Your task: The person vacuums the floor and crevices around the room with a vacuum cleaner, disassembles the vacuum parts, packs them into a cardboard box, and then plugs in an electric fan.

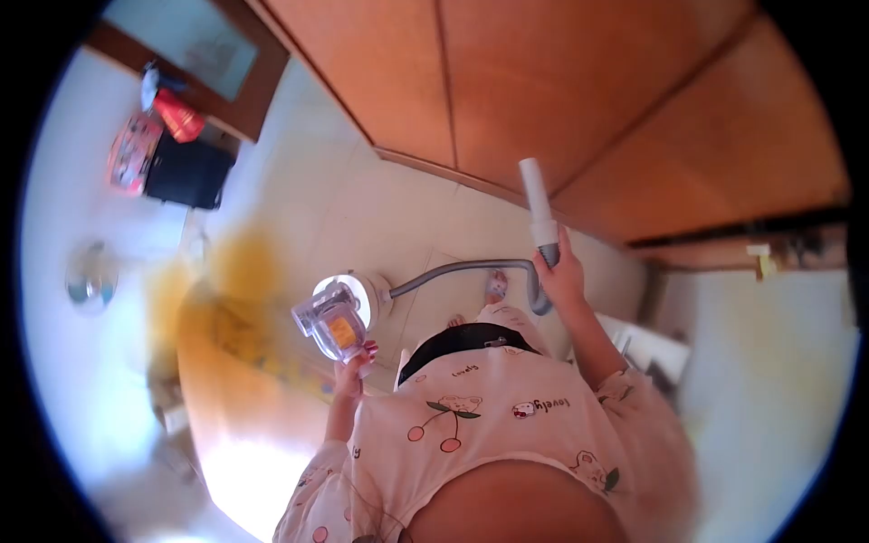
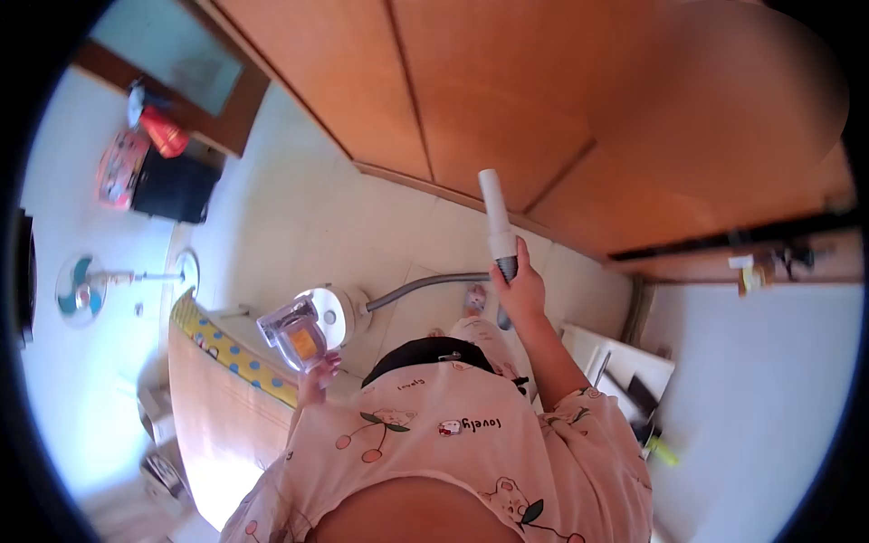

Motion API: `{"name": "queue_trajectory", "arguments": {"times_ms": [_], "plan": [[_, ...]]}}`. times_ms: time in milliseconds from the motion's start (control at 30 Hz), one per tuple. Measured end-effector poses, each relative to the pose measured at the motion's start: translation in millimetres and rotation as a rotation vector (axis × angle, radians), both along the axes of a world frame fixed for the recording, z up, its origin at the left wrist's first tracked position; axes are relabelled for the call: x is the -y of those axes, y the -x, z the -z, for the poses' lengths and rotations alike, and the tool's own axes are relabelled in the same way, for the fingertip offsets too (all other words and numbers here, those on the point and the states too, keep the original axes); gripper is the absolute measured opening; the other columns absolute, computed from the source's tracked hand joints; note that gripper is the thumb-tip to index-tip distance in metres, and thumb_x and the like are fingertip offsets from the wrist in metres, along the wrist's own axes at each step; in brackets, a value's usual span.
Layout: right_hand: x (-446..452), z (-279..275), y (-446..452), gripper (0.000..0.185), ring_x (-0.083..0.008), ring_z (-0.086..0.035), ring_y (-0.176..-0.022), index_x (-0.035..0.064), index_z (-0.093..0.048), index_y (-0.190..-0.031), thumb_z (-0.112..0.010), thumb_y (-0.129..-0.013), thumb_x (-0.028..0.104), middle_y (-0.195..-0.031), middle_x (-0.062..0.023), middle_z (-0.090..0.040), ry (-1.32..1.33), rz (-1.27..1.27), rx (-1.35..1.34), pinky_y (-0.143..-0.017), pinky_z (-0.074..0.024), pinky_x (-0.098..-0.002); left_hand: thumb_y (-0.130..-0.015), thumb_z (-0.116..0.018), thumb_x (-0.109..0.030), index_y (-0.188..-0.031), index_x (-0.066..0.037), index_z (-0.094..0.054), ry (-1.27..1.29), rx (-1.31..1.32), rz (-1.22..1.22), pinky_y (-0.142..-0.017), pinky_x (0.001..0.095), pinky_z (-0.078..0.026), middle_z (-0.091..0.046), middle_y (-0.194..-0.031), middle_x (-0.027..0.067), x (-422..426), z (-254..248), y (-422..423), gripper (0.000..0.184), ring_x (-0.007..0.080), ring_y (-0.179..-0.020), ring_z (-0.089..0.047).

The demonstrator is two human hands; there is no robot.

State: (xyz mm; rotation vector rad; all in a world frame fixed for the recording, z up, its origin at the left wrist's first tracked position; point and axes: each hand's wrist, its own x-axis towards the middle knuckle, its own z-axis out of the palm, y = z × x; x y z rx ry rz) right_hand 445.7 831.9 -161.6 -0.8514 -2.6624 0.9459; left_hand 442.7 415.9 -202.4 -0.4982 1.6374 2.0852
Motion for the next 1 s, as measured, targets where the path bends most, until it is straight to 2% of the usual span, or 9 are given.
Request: {"name": "queue_trajectory", "arguments": {"times_ms": [100,300,433,467,567,633,733,867,1000], "plan": [[-10,-6,54,0.065,-0.0338,-0.061,-0.070,0.0116,-0.029,-0.131,-0.059,-0.076,0.029,-0.079,-0.0176,-0.061,0.026,-0.143,-0.134,-0.062,-0.0484,-0.0394,-0.063,-0.059,-0.019,-0.096,0.002,-0.056,0.037,0.078,-0.096,-0.075,0.0311,-0.044,-0.060,-0.095,0.0123,-11,20,-8,0.040,0.0220,-0.087,-0.058],[9,-36,154,0.065,-0.0312,-0.061,-0.074,0.0026,-0.032,-0.128,-0.064,-0.074,0.020,-0.088,-0.0196,-0.060,-0.042,-0.461,-0.456,-0.065,-0.0484,-0.0361,-0.060,-0.058,-0.021,-0.096,0.002,-0.055,0.003,0.018,-0.368,-0.079,0.0351,-0.044,-0.058,-0.099,0.0151,-56,-22,-29,0.044,0.0257,-0.091,-0.057],[43,-35,227,0.064,-0.0245,-0.059,-0.087,-0.0009,-0.032,-0.127,-0.064,-0.076,0.019,-0.099,-0.0183,-0.058,0.028,-0.521,-0.575,-0.074,-0.0454,-0.0319,-0.062,-0.058,-0.024,-0.105,0.002,-0.049,-0.018,0.042,-0.518,-0.080,0.0355,-0.044,-0.058,-0.100,0.0164,-40,-14,-31,0.051,0.0263,-0.093,-0.057],[54,-47,246,0.062,-0.0216,-0.055,-0.093,-0.0020,-0.032,-0.127,-0.062,-0.078,0.022,-0.105,-0.0187,-0.055,0.221,-0.504,-0.509,-0.078,-0.0437,-0.0314,-0.065,-0.058,-0.026,-0.108,0.002,-0.047,-0.020,0.028,-0.523,-0.079,0.0349,-0.044,-0.057,-0.102,0.0167,-30,-7,-28,0.053,0.0263,-0.093,-0.057],[75,-32,290,0.061,-0.0204,-0.055,-0.093,-0.0019,-0.032,-0.128,-0.059,-0.081,0.025,-0.107,-0.0181,-0.055,0.360,-0.517,-0.331,-0.078,-0.0433,-0.0313,-0.066,-0.058,-0.027,-0.111,0.001,-0.045,-0.037,0.024,-0.554,-0.080,0.0352,-0.044,-0.057,-0.103,0.0166,6,21,-16,0.055,0.0259,-0.094,-0.056],[95,-30,313,0.060,-0.0278,-0.059,-0.087,0.0051,-0.032,-0.130,-0.055,-0.082,0.033,-0.103,-0.0211,-0.057,0.107,-0.548,-0.136,-0.074,-0.0457,-0.0341,-0.060,-0.061,-0.025,-0.111,0.001,-0.045,-0.032,0.089,-0.659,-0.077,0.0343,-0.045,-0.058,-0.100,0.0155,25,29,5,0.060,0.0248,-0.092,-0.057],[123,-27,344,0.060,-0.0384,-0.058,-0.083,0.0124,-0.032,-0.131,-0.052,-0.081,0.039,-0.098,-0.0243,-0.057,-0.170,-0.575,0.189,-0.068,-0.0469,-0.0407,-0.060,-0.061,-0.025,-0.111,0.001,-0.046,-0.032,0.101,-0.666,-0.079,0.0349,-0.044,-0.058,-0.100,0.0153,68,35,48,0.059,0.0245,-0.091,-0.058],[165,-29,375,0.062,-0.0366,-0.059,-0.082,0.0115,-0.031,-0.131,-0.054,-0.081,0.038,-0.097,-0.0230,-0.058,-0.095,-0.556,0.194,-0.069,-0.0468,-0.0398,-0.060,-0.060,-0.026,-0.109,0.001,-0.047,0.017,0.082,-0.614,-0.082,0.0345,-0.043,-0.058,-0.099,0.0140,116,19,107,0.058,0.0237,-0.092,-0.057],[177,-35,417,0.061,-0.0322,-0.060,-0.082,0.0101,-0.031,-0.131,-0.055,-0.082,0.035,-0.097,-0.0205,-0.059,0.022,-0.561,-0.053,-0.069,-0.0469,-0.0364,-0.067,-0.057,-0.029,-0.111,0.000,-0.046,-0.008,0.061,-0.542,-0.085,0.0350,-0.040,-0.055,-0.107,0.0145,131,15,161,0.055,0.0239,-0.100,-0.053]]}}
